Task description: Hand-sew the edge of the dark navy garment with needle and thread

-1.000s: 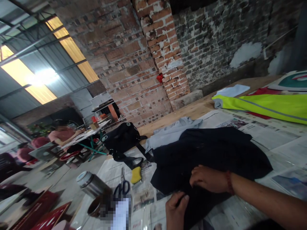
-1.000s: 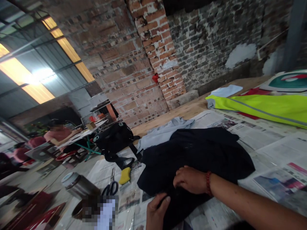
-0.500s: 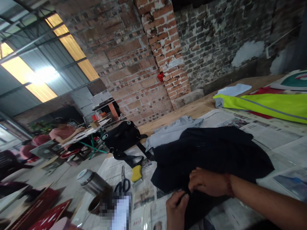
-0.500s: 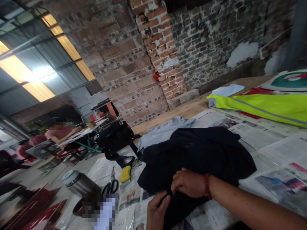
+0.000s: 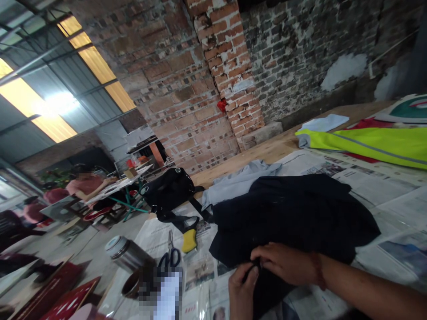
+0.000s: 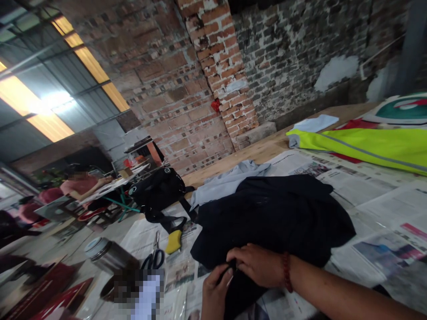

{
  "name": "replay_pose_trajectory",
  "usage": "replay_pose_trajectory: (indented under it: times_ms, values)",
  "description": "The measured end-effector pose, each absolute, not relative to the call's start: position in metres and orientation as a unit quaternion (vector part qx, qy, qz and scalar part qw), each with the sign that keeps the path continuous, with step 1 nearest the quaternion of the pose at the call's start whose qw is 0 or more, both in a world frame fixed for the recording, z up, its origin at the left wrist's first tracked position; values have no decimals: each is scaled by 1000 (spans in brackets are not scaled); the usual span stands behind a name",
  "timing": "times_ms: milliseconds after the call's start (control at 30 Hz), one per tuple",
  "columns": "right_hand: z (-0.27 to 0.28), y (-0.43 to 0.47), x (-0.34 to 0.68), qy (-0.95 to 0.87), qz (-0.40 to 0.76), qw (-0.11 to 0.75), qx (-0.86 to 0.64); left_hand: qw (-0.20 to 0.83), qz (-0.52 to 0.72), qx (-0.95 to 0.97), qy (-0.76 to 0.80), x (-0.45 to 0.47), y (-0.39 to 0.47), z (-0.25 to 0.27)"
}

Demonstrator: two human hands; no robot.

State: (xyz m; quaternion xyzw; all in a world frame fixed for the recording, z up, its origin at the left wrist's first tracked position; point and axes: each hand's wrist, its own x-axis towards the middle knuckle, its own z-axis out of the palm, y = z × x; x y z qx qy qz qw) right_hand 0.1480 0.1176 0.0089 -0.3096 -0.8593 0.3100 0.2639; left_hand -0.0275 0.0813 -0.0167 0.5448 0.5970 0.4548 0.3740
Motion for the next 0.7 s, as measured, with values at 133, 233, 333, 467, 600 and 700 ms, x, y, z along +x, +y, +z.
replay_pose_trajectory:
  times_ms: [133, 233, 333, 467, 600, 700]
  values:
    - [3, 121, 150, -855, 251, 313, -330, 371, 448, 526, 621, -32, 82, -22]
    - [0, 115, 158, -823, 185, 410, -346, 364, 446, 519, 632, -33, 82, -23]
    - [1, 101, 164, -817, 142, 450, -332, 370, 454, 519, 623, -31, 82, -22]
    - [2, 88, 155, -855, 122, 402, -304, 374, 461, 512, 620, -30, 82, -19]
    - [-3, 93, 141, -855, 133, 378, -330, 387, 457, 516, 612, -31, 80, -17]
    - [-9, 98, 137, -830, 181, 401, -343, 378, 463, 512, 616, -31, 79, -17]
